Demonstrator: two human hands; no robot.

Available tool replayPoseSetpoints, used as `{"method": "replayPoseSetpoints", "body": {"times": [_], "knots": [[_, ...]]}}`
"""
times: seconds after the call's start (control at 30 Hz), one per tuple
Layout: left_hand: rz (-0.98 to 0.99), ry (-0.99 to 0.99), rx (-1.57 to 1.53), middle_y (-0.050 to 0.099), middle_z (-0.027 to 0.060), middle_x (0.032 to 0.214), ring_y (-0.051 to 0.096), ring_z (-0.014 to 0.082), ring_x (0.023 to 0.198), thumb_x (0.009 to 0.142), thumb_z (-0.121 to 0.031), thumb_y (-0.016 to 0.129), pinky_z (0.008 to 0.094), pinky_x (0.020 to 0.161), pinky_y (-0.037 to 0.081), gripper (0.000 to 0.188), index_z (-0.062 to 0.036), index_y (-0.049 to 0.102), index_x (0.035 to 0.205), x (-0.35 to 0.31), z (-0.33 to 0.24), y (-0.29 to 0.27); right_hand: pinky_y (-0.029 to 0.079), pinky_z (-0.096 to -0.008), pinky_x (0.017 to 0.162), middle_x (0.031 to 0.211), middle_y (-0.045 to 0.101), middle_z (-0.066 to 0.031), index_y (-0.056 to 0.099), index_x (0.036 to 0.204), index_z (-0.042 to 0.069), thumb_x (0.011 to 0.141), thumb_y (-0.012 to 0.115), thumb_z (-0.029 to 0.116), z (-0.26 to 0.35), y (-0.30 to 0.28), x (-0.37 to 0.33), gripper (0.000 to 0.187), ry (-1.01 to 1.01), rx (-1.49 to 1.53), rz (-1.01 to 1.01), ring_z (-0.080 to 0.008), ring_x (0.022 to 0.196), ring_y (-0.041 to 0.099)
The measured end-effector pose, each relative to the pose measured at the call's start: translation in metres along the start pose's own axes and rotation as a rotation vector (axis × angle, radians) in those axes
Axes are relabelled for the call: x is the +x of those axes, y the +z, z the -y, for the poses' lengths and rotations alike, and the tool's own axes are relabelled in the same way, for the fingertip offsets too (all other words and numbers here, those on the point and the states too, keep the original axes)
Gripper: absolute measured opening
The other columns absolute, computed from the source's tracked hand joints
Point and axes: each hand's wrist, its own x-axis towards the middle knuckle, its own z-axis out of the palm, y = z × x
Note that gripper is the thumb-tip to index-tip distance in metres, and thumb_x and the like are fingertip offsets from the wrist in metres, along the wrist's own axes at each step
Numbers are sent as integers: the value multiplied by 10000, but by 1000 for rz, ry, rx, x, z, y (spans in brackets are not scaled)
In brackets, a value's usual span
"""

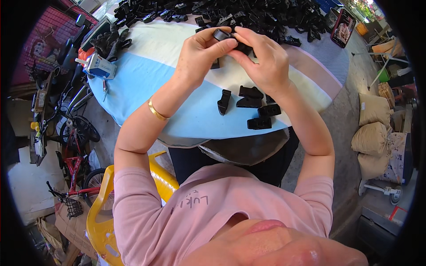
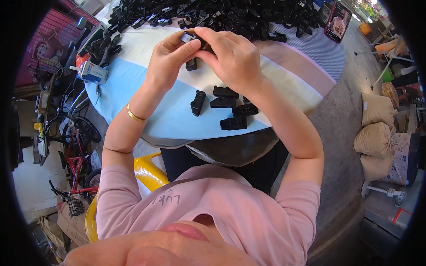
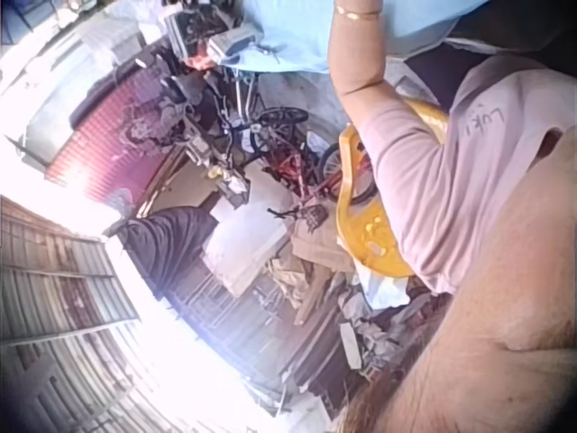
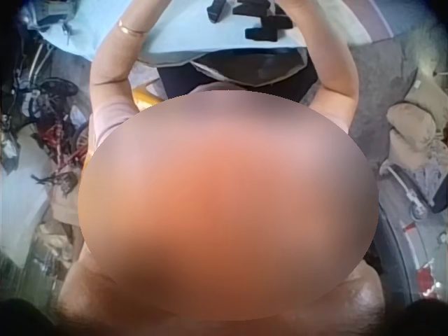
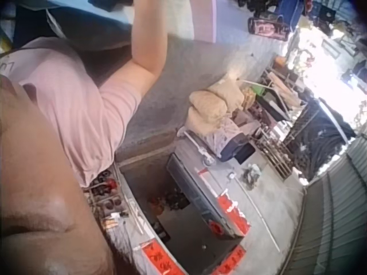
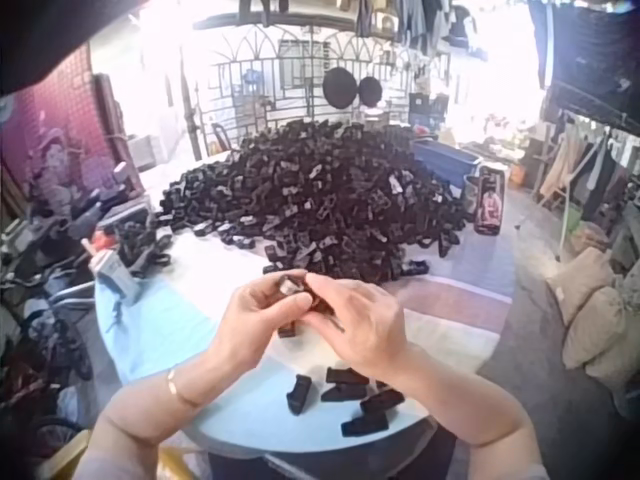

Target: Inspecting and sorting small black plastic components on a table.

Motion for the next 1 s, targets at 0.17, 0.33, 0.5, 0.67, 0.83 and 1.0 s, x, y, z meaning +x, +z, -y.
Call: {"method": "replayPoseSetpoints", "body": {"times": [0.17, 0.33, 0.5, 0.67, 0.83, 1.0], "knots": [[33, -15, -91, 608, -15, 702, 498, 29, 618, 806, -136, 667, 186, 549, 401, 302, -16, 599, 1075, -2, -11, -1, 499, -229, 698, 927, 671, -71, 592, 1046, 20, 756, 703, 69, -20, -11, 6, 313, 102, 225, -59, -124, 807, 635], [321, 164, 521, 612, 112, 692, 607, 192, 675, 810, -126, 631, 294, 599, 464, 402, -62, 495, 1183, -11, -12, 9, 484, -183, 667, 867, 662, -68, 610, 1004, -11, 852, 610, 86, -64, -23, 0, 180, 571, 389, -145, -71, 736, 604], [572, 347, 881, 575, 187, 713, 575, 358, 673, 818, -321, 612, 389, 635, 470, 525, -68, 432, 1242, -27, -7, 19, 479, -208, 629, 843, 649, -39, 642, 966, 41, 790, 683, 136, -58, -16, -2, 205, 451, 124, 117, -94, 675, 595], [735, 369, 831, 574, 169, 740, 547, 335, 795, 820, -462, 569, 430, 733, 461, 576, -115, 459, 1267, -27, -10, 19, 497, -283, 630, 965, 619, -41, 638, 1031, 112, 722, 715, 184, -54, -8, -6, 326, 209, -130, 224, -212, 668, 597], [445, 191, 677, 607, 143, 838, 601, 227, 751, 826, -322, 639, 325, 704, 492, 431, -61, 560, 1160, -13, -4, 11, 498, -228, 665, 983, 636, -52, 598, 1095, 14, 780, 670, 43, -64, -9, -11, 324, 674, 261, 194, -99, 758, 607], [108, -154, -233, 594, 61, 929, 610, 139, 835, 873, -178, 596, 252, 780, 508, 368, 22, 509, 1170, 5, 7, 3, 485, -206, 754, 1021, 624, -66, 575, 1126, -18, 791, 653, -5, -26, -4, 0, 345, 594, 637, 177, -97, 871, 589]]}}
